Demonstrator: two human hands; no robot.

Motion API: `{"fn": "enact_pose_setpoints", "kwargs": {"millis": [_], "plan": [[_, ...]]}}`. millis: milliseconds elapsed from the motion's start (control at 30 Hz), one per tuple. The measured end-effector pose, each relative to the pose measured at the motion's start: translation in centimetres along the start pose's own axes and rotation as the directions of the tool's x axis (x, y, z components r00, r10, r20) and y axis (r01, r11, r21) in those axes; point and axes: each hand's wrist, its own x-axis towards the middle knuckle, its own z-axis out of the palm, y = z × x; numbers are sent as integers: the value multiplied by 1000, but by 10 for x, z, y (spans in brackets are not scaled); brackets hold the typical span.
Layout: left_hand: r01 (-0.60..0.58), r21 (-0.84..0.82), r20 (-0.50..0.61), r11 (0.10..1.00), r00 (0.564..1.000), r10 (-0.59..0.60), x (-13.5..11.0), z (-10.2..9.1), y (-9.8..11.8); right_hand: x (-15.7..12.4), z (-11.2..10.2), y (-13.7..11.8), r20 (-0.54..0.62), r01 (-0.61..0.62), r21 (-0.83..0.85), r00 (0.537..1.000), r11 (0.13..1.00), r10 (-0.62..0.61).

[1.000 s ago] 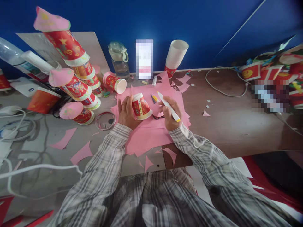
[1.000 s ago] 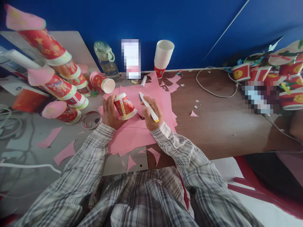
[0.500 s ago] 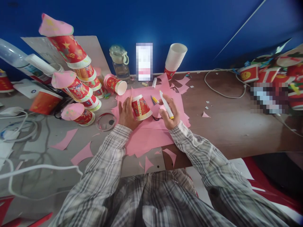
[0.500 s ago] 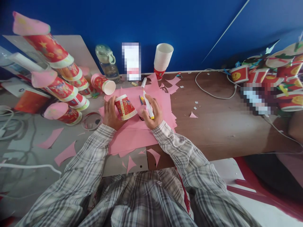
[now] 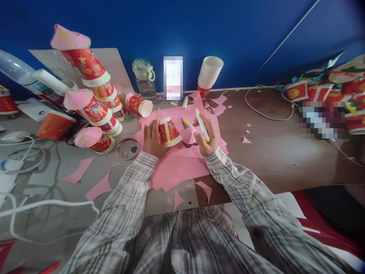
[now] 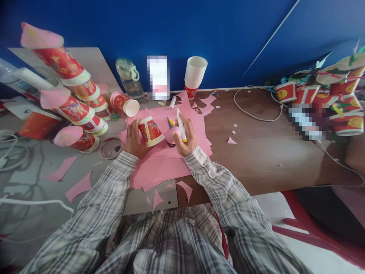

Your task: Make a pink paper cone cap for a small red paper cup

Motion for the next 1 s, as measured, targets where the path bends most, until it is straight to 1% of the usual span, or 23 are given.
{"fn": "enact_pose_setpoints", "kwargs": {"millis": [200,367,467,533,600,700,767,867,1000], "plan": [[-10,13,2,1000,1000,10,0,1,-1,-1,1,3,-43,-15,-7,999,1000,14],[-19,22,-48,1000,999,21,1,-2,3,-1,6,11,-86,0,5,996,1000,0],[-21,30,-47,999,999,23,1,-4,3,0,8,16,-97,-58,9,994,998,59],[-18,41,-40,999,999,20,0,-4,3,1,6,20,-76,-119,-5,990,993,119],[-21,50,-39,999,999,23,0,-3,3,2,3,24,-27,-145,-47,989,988,144],[-45,45,-45,998,998,48,-1,-1,3,6,-2,30,50,-137,-134,988,981,145],[-67,48,-57,997,996,70,-1,-1,3,7,-2,30,67,-138,-191,986,972,153],[-100,53,-67,994,992,103,-1,0,3,7,2,25,79,-122,-296,985,947,152],[-112,52,-42,992,993,114,-3,-1,4,3,5,16,142,-66,-416,980,907,137]]}}
